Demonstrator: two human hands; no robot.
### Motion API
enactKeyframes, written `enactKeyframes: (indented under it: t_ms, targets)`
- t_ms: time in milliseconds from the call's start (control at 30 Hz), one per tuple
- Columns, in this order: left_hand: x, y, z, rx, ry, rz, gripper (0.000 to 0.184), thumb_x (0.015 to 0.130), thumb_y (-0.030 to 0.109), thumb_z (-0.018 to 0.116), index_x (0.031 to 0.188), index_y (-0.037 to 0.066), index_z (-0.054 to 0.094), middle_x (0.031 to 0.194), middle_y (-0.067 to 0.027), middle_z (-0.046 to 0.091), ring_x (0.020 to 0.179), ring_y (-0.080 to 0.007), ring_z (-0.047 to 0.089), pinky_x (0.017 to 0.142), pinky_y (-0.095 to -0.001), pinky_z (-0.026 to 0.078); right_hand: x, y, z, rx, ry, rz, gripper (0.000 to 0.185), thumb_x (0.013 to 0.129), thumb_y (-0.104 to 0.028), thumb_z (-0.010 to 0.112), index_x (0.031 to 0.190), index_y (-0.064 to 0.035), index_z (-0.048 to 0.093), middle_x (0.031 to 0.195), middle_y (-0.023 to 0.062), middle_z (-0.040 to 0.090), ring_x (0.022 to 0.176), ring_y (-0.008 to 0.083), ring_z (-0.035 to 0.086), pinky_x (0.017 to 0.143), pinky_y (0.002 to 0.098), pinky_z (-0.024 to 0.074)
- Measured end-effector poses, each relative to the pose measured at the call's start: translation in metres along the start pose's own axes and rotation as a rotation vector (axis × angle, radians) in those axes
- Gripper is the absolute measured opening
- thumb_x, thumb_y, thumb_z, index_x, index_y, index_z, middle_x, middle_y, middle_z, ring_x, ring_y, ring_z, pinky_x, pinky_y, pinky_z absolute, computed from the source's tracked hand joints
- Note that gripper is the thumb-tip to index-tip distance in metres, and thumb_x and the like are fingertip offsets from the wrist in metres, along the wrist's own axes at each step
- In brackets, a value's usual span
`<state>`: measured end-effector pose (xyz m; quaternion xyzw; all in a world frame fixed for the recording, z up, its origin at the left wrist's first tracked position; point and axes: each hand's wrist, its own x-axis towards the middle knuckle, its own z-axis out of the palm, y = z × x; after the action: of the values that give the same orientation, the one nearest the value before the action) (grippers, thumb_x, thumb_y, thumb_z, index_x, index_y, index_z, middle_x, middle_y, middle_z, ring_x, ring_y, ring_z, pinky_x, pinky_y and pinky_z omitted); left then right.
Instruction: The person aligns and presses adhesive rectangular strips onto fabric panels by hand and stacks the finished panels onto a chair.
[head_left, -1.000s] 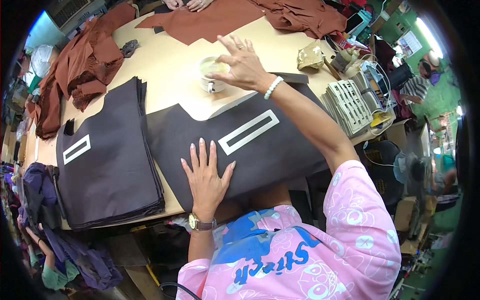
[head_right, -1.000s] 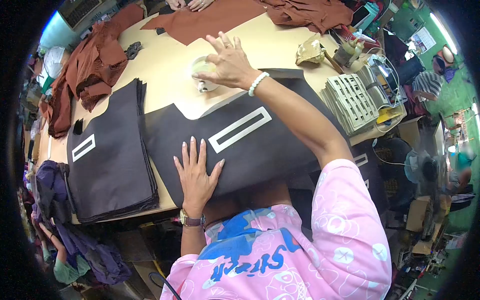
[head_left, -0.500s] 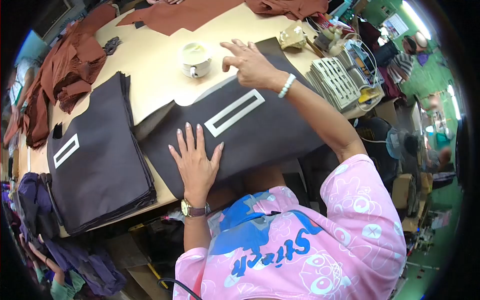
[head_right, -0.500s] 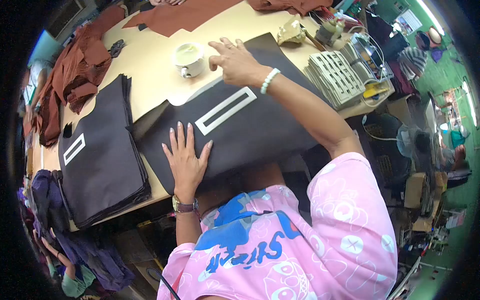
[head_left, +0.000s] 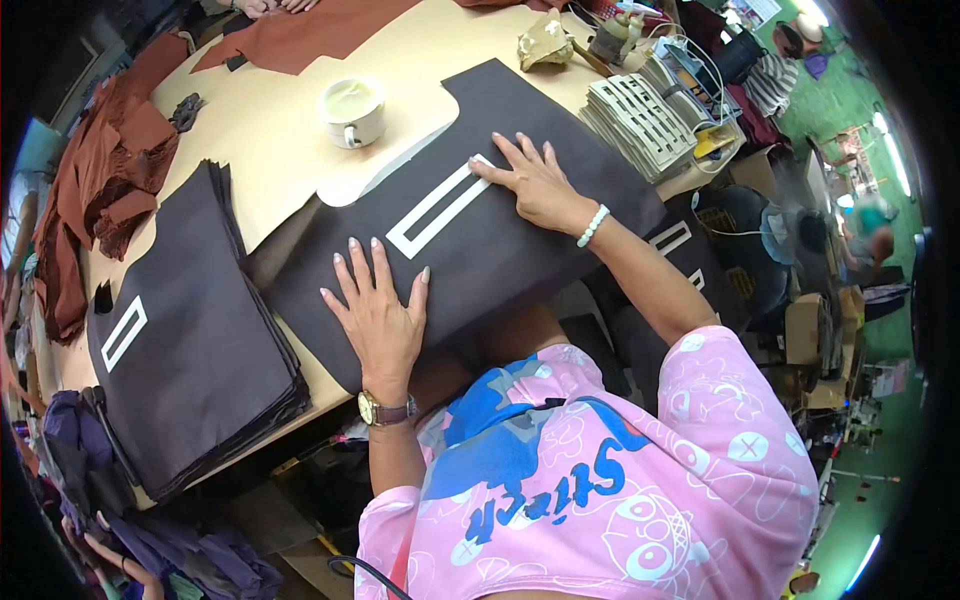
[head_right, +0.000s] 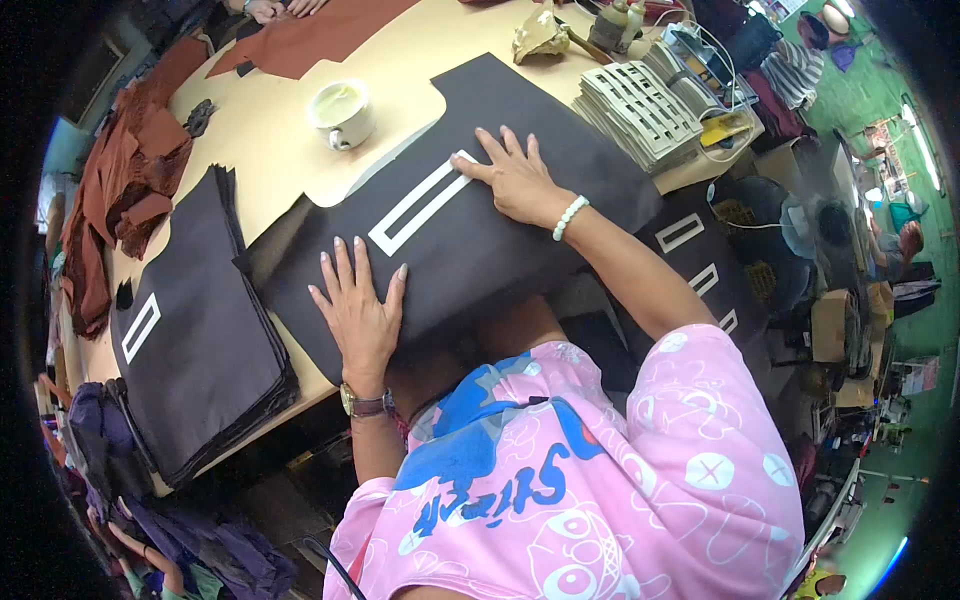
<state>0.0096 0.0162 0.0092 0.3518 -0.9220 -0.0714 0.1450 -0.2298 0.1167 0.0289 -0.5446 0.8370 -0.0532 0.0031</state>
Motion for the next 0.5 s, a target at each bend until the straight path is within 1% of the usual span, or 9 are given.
enactKeyframes:
  t_ms: [33,133,167,267,300,400,467,500]
  targets:
    - [0.0,0.0,0.001,0.004,-0.003,0.0,0.067,0.088,0.05,0.049,0.137,0.006,0.038,0.144,-0.0164,0.031,0.134,-0.0358,0.025,0.104,-0.0592,0.019,-0.001,0.001,0.003,-0.11,0.034,-0.023,0.052,0.083,-0.005,0.045,0.133,-0.0227,0.047,0.144,0.017,0.027,0.134,0.0411,0.021,0.106,0.0606,0.0154]
    - [0.0,-0.001,0.003,0.016,0.028,0.02,0.066,0.087,0.05,0.051,0.135,0.006,0.04,0.142,-0.0171,0.033,0.132,-0.0363,0.026,0.103,-0.0599,0.021,0.002,0.0,0.006,-0.424,0.065,-0.03,0.051,0.087,-0.012,0.044,0.137,-0.0211,0.04,0.145,0.0152,0.026,0.135,0.0385,0.021,0.107,0.0585,0.0147]
    - [0.0,-0.001,0.004,0.02,0.047,0.025,0.066,0.086,0.05,0.051,0.134,0.005,0.041,0.141,-0.0174,0.034,0.132,-0.0366,0.027,0.102,-0.0602,0.022,-0.002,-0.003,0.004,-0.457,0.072,-0.055,0.048,0.087,-0.017,0.045,0.135,-0.0133,0.042,0.145,0.0142,0.027,0.134,0.0373,0.022,0.108,0.057,0.0158]
    - [0.0,-0.001,0.005,0.025,0.055,0.03,0.066,0.086,0.05,0.051,0.134,0.005,0.041,0.141,-0.0172,0.034,0.132,-0.0368,0.027,0.102,-0.0603,0.022,-0.013,-0.02,-0.002,-0.636,0.05,-0.097,0.047,0.087,-0.019,0.046,0.133,-0.0061,0.044,0.144,0.0135,0.028,0.134,0.0365,0.022,0.108,0.0565,0.0164]
    - [0.0,-0.001,0.005,0.025,0.054,0.031,0.066,0.086,0.05,0.051,0.134,0.005,0.042,0.141,-0.0172,0.034,0.132,-0.0369,0.027,0.102,-0.0603,0.022,-0.018,-0.023,-0.002,-0.617,0.061,-0.137,0.047,0.087,-0.022,0.046,0.13,-0.0017,0.046,0.144,0.0132,0.029,0.134,0.0357,0.023,0.108,0.056,0.0166]
    - [0.0,-0.001,0.005,0.028,0.037,0.024,0.066,0.087,0.05,0.05,0.135,0.006,0.04,0.143,-0.0166,0.033,0.133,-0.0365,0.026,0.103,-0.06,0.021,-0.019,-0.028,-0.006,-0.629,0.046,-0.128,0.047,0.087,-0.023,0.047,0.129,-0.0017,0.047,0.144,0.0134,0.029,0.134,0.0349,0.024,0.107,0.0569,0.0164]
    - [0.0,-0.002,0.005,0.028,0.007,0.011,0.067,0.088,0.051,0.048,0.137,0.007,0.038,0.144,-0.0154,0.03,0.134,-0.0354,0.024,0.104,-0.0592,0.019,-0.012,-0.023,-0.004,-0.651,0.051,-0.103,0.049,0.087,-0.023,0.047,0.131,-0.0028,0.045,0.144,0.0132,0.028,0.134,0.0352,0.024,0.107,0.0576,0.016]
    - [0.0,-0.002,0.005,0.025,0.023,0.021,0.066,0.087,0.05,0.049,0.136,0.006,0.039,0.143,-0.0161,0.032,0.133,-0.036,0.025,0.104,-0.0595,0.02,-0.007,-0.018,-0.002,-0.66,0.054,-0.091,0.05,0.087,-0.023,0.047,0.132,-0.0034,0.043,0.144,0.0131,0.028,0.134,0.0353,0.024,0.107,0.058,0.0158]
